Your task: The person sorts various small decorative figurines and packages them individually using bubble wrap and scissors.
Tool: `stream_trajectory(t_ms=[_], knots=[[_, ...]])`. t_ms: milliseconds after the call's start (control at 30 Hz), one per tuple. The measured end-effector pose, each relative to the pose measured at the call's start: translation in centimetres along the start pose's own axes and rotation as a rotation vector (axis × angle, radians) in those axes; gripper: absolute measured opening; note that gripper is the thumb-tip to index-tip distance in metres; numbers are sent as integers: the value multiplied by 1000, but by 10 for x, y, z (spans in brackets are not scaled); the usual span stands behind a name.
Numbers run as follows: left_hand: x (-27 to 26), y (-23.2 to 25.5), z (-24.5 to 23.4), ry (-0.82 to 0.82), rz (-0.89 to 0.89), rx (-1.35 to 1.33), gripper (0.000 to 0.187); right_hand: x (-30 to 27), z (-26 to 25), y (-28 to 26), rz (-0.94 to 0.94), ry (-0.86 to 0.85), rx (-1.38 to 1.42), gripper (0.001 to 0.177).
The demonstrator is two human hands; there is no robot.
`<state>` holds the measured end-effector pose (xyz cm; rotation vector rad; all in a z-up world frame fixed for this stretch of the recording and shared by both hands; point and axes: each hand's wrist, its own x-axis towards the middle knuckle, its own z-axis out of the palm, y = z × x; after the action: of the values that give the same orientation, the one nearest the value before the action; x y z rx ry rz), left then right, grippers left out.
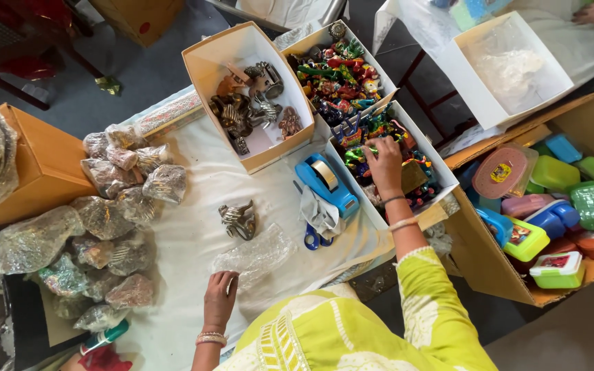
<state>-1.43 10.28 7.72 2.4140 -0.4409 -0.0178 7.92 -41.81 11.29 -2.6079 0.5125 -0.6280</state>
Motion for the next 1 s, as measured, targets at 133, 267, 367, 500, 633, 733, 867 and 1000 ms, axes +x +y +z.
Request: stream_trajectory(t_ms=[133,267,367,500,633,733,867,1000], knots=[[-5,3,1,-51,-50,-21,16,33,9,-25,-77,-65,-42,46],[-8,7,0,-38,-42,-37,20,54,27,-41,-98,-200,-130,75],[-13,3,0,-12,-61,-35,20,53,51,-19,-77,-185,-125,67],[-25,-13,9,24,-163,-54,22,53,44,-9,-138,-124,-17,54],[-33,-25,14,6,-125,-68,30,38,1,-54,-230,64,208,50],[-34,-22,16,-20,-100,-38,34,3,-3,-96,-214,-133,681,54],[-32,-24,23,-93,-61,14,38,-79,28,-159,-574,-382,541,58],[-33,-25,24,-90,-65,7,33,-162,89,-199,-657,-649,541,50]])
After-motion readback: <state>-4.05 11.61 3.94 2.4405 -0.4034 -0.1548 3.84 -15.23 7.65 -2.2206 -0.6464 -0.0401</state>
